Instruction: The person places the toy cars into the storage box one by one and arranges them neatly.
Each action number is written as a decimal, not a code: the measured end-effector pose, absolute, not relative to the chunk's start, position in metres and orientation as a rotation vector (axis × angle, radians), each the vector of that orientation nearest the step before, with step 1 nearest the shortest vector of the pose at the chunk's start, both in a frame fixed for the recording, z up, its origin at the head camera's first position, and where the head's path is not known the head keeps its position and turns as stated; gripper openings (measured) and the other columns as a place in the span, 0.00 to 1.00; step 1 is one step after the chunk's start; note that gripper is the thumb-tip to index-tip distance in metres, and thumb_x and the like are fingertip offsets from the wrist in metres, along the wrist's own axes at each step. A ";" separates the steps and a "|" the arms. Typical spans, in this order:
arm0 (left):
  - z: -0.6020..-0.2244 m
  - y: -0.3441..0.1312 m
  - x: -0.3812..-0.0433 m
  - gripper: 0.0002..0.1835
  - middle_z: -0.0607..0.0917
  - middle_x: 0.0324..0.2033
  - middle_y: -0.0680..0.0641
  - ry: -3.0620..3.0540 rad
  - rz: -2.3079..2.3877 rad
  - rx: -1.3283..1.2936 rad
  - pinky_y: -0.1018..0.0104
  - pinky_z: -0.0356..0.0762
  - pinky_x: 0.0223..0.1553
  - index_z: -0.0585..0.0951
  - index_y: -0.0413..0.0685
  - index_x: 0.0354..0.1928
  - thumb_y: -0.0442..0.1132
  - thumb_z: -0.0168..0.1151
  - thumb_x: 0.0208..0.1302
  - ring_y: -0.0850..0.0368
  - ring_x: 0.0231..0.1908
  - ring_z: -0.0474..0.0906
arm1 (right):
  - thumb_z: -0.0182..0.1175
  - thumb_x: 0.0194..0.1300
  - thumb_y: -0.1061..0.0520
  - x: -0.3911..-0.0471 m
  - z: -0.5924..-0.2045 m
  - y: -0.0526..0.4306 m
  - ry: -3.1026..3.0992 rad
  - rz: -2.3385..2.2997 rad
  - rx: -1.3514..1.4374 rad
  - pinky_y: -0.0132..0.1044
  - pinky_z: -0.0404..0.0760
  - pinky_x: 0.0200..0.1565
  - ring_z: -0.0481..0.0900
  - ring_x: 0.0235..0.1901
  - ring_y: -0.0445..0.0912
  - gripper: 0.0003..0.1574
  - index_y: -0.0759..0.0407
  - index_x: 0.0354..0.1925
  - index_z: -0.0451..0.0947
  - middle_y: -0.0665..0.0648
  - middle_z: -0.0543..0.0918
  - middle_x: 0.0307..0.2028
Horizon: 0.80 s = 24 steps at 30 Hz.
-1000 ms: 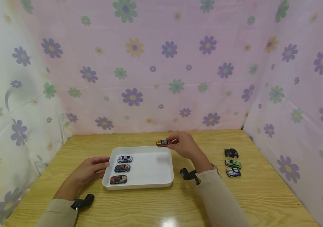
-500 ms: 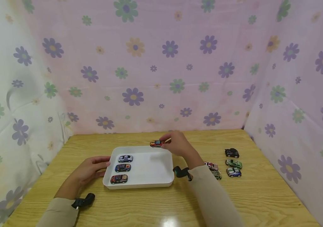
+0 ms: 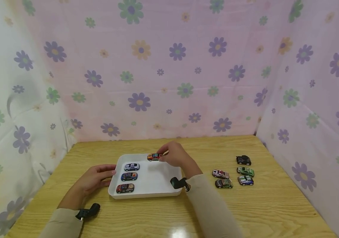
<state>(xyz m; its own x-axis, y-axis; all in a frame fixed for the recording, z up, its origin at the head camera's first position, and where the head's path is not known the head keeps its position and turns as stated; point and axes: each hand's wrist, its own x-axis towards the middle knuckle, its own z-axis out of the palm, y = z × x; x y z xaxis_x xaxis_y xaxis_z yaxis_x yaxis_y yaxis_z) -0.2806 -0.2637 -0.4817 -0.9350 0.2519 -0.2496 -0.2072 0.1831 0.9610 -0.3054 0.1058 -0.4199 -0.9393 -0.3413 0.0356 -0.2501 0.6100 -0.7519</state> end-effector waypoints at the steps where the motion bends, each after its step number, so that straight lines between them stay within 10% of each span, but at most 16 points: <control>1: -0.482 -0.264 -0.281 0.32 0.76 0.68 0.35 2.113 1.802 0.050 0.57 0.87 0.53 0.73 0.36 0.71 0.43 0.68 0.71 0.50 0.56 0.83 | 0.73 0.65 0.58 -0.305 -0.421 0.104 2.719 -1.237 -0.499 0.44 0.88 0.48 0.87 0.46 0.46 0.14 0.48 0.49 0.90 0.48 0.89 0.47; 24: -0.482 -0.263 -0.281 0.30 0.79 0.66 0.37 2.125 1.806 0.003 0.57 0.87 0.52 0.75 0.38 0.69 0.43 0.69 0.70 0.51 0.55 0.84 | 0.74 0.61 0.62 -0.308 -0.430 0.078 2.692 -1.141 -0.400 0.41 0.84 0.45 0.83 0.42 0.45 0.12 0.50 0.43 0.91 0.48 0.89 0.41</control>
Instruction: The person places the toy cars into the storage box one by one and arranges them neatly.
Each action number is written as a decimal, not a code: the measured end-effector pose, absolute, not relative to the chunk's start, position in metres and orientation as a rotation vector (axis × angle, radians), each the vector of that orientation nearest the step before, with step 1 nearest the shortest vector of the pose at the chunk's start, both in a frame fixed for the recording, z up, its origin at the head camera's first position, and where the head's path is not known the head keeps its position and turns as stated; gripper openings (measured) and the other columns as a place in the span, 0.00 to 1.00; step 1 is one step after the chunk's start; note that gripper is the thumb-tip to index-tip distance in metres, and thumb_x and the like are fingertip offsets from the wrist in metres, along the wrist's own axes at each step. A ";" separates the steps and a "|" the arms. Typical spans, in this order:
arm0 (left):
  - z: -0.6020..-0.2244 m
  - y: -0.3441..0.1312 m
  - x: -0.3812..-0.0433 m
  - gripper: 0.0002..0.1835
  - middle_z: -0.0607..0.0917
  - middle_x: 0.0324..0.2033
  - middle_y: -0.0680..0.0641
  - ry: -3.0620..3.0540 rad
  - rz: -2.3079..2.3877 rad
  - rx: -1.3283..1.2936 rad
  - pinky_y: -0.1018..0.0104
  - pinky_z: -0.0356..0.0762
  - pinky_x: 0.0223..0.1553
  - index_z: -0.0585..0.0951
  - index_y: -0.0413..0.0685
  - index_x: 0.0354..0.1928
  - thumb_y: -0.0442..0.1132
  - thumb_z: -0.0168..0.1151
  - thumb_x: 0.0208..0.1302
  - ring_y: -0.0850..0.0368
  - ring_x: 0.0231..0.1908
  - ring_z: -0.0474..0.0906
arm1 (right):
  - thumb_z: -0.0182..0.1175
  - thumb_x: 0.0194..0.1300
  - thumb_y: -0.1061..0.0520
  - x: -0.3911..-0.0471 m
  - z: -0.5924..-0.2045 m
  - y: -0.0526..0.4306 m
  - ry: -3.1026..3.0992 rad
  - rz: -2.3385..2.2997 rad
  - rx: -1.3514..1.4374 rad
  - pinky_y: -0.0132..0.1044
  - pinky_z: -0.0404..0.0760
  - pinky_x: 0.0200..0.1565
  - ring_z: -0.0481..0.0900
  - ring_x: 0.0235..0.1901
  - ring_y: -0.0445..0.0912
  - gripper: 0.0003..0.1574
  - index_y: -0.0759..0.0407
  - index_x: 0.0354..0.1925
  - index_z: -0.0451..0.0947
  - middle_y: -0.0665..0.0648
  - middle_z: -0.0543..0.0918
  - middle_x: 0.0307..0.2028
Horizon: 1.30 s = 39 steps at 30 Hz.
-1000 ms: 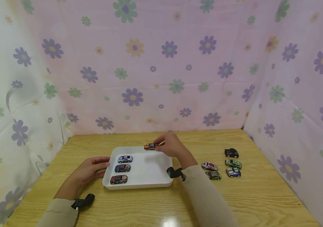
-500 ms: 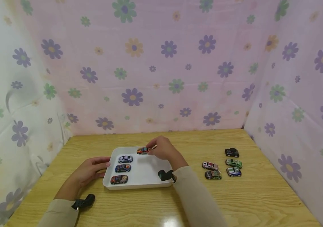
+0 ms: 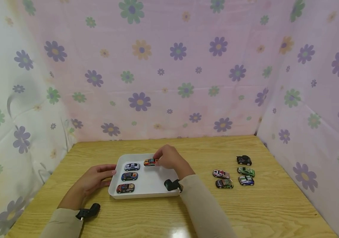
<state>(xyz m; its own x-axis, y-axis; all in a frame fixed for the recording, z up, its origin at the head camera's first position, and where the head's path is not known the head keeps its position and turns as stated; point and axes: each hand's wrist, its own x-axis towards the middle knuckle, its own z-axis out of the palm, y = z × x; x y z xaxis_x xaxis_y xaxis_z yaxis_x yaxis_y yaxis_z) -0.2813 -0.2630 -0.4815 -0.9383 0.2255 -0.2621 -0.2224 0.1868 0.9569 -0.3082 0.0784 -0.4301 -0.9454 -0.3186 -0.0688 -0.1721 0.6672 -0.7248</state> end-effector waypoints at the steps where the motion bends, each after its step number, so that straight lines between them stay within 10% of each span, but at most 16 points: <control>1: -0.481 -0.263 -0.281 0.30 0.79 0.66 0.37 2.124 1.808 0.000 0.57 0.87 0.52 0.76 0.38 0.69 0.43 0.69 0.70 0.51 0.55 0.84 | 0.75 0.61 0.62 -0.308 -0.430 0.078 2.689 -1.136 -0.388 0.41 0.84 0.45 0.83 0.42 0.45 0.12 0.49 0.43 0.91 0.48 0.89 0.41; 39: -0.483 -0.263 -0.281 0.30 0.78 0.67 0.37 2.116 1.822 -0.015 0.57 0.87 0.53 0.76 0.38 0.69 0.42 0.69 0.70 0.51 0.55 0.84 | 0.79 0.56 0.60 -0.311 -0.447 0.068 2.739 -1.017 -0.233 0.44 0.80 0.49 0.80 0.42 0.45 0.12 0.43 0.37 0.92 0.45 0.88 0.40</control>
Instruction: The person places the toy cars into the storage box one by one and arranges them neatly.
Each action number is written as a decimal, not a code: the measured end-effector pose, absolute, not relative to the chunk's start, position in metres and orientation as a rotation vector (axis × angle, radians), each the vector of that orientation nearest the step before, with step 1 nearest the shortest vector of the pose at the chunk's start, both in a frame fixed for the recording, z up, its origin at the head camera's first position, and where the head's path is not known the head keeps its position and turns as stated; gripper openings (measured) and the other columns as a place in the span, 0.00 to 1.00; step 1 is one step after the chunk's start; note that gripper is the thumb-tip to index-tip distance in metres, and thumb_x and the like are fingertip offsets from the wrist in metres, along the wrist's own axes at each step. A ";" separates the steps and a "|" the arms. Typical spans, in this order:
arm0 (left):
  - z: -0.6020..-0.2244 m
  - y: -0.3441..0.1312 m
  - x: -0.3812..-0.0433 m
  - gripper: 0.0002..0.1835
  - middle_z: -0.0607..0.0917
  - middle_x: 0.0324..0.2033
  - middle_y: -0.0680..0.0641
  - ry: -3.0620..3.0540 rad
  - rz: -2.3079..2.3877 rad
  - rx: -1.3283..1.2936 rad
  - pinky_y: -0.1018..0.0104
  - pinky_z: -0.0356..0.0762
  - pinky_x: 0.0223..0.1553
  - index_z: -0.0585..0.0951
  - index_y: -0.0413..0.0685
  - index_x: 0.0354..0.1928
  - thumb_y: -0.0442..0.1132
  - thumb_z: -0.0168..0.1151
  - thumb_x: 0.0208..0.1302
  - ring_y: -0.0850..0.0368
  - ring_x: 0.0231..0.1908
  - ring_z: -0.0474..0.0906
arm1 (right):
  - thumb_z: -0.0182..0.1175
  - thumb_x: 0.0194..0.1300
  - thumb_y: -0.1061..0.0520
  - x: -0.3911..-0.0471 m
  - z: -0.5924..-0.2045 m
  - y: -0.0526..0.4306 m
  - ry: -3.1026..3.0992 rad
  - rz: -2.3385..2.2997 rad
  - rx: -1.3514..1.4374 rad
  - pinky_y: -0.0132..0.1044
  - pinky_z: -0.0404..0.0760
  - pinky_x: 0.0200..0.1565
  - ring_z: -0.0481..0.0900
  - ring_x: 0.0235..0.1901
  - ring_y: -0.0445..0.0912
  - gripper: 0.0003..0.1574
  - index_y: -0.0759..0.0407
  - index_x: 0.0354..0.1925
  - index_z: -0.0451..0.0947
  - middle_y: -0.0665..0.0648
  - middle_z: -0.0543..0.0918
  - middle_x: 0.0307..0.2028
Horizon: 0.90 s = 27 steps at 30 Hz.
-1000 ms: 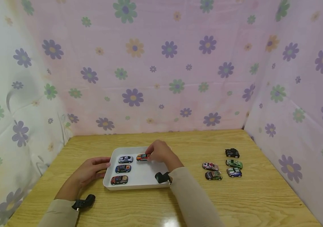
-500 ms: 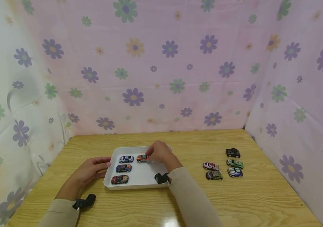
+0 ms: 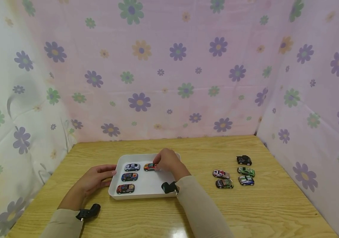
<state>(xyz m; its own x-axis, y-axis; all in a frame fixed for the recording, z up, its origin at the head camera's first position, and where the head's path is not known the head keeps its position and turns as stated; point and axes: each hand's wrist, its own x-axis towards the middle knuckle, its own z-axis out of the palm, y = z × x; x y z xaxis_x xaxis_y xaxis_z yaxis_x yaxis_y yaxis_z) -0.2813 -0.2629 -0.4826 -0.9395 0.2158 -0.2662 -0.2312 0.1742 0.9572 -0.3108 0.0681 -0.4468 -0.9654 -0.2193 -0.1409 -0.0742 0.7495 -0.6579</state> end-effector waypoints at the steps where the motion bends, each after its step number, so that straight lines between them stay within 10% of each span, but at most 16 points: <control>1: -0.483 -0.263 -0.281 0.30 0.79 0.66 0.38 2.116 1.822 -0.017 0.57 0.87 0.53 0.76 0.38 0.69 0.43 0.70 0.69 0.52 0.55 0.84 | 0.79 0.56 0.60 -0.311 -0.446 0.068 2.736 -1.020 -0.230 0.43 0.80 0.49 0.80 0.42 0.45 0.12 0.44 0.37 0.92 0.46 0.88 0.39; 27: -0.483 -0.264 -0.281 0.31 0.79 0.66 0.37 2.086 1.844 0.033 0.57 0.88 0.52 0.73 0.35 0.70 0.42 0.68 0.71 0.53 0.53 0.84 | 0.80 0.55 0.59 -0.305 -0.433 0.066 2.773 -0.920 -0.232 0.42 0.83 0.47 0.79 0.38 0.46 0.11 0.50 0.38 0.91 0.47 0.86 0.35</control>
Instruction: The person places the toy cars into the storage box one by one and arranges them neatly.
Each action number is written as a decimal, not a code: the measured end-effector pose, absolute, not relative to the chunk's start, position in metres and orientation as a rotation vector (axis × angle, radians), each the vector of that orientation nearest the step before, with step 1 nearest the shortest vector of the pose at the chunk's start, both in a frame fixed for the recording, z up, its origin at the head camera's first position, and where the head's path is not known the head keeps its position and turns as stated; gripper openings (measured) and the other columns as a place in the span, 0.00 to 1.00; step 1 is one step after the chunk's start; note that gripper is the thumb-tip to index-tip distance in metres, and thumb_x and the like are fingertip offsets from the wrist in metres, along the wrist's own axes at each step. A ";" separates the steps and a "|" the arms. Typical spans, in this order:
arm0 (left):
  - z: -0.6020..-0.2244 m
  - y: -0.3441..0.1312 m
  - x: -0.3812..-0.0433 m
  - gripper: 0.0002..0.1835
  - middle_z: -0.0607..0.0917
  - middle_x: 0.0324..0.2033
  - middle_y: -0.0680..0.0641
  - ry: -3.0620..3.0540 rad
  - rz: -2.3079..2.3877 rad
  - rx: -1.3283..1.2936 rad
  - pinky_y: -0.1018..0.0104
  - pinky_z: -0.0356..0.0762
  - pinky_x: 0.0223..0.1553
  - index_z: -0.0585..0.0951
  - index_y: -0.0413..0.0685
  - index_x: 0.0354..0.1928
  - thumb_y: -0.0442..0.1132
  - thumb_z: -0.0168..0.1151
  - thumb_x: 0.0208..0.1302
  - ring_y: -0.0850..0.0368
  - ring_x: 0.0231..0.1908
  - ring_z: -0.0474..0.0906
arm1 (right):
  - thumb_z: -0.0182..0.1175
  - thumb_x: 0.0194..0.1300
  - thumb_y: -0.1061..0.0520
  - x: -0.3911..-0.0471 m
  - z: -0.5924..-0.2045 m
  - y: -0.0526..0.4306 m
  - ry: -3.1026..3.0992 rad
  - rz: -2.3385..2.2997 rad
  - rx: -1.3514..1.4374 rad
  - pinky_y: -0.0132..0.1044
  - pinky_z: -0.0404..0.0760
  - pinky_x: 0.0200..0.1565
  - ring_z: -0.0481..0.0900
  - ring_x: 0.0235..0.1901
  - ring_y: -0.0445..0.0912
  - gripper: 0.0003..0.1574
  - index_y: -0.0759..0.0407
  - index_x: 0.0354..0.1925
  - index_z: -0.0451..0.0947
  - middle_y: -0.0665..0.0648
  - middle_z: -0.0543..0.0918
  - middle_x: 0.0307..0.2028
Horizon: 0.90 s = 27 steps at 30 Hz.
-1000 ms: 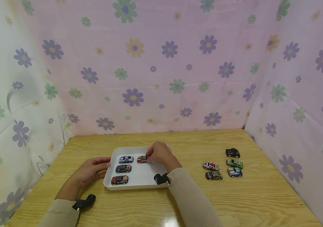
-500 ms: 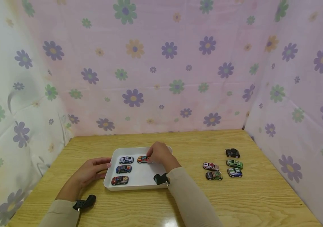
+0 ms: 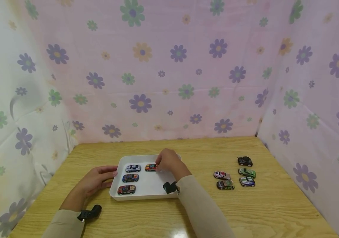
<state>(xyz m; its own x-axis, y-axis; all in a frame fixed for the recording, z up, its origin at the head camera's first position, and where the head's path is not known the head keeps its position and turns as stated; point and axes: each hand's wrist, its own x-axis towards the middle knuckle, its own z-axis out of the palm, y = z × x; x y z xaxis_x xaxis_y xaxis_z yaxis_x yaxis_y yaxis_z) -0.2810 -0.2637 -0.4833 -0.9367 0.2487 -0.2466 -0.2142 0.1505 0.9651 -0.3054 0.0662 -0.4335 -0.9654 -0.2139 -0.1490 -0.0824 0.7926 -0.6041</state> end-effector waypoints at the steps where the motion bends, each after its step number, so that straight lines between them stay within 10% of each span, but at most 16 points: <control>1: -0.483 -0.263 -0.281 0.31 0.78 0.66 0.37 2.088 1.842 0.031 0.57 0.88 0.52 0.74 0.35 0.70 0.42 0.69 0.71 0.53 0.54 0.84 | 0.80 0.55 0.60 -0.305 -0.433 0.067 2.765 -0.927 -0.232 0.42 0.83 0.47 0.80 0.38 0.46 0.12 0.50 0.38 0.91 0.48 0.86 0.35; 27: -0.481 -0.262 -0.279 0.30 0.78 0.66 0.36 2.098 1.833 0.016 0.57 0.87 0.53 0.74 0.35 0.69 0.42 0.68 0.71 0.52 0.54 0.84 | 0.77 0.60 0.57 -0.286 -0.404 0.122 2.808 -1.177 -0.252 0.43 0.88 0.45 0.85 0.42 0.45 0.12 0.52 0.44 0.91 0.48 0.89 0.43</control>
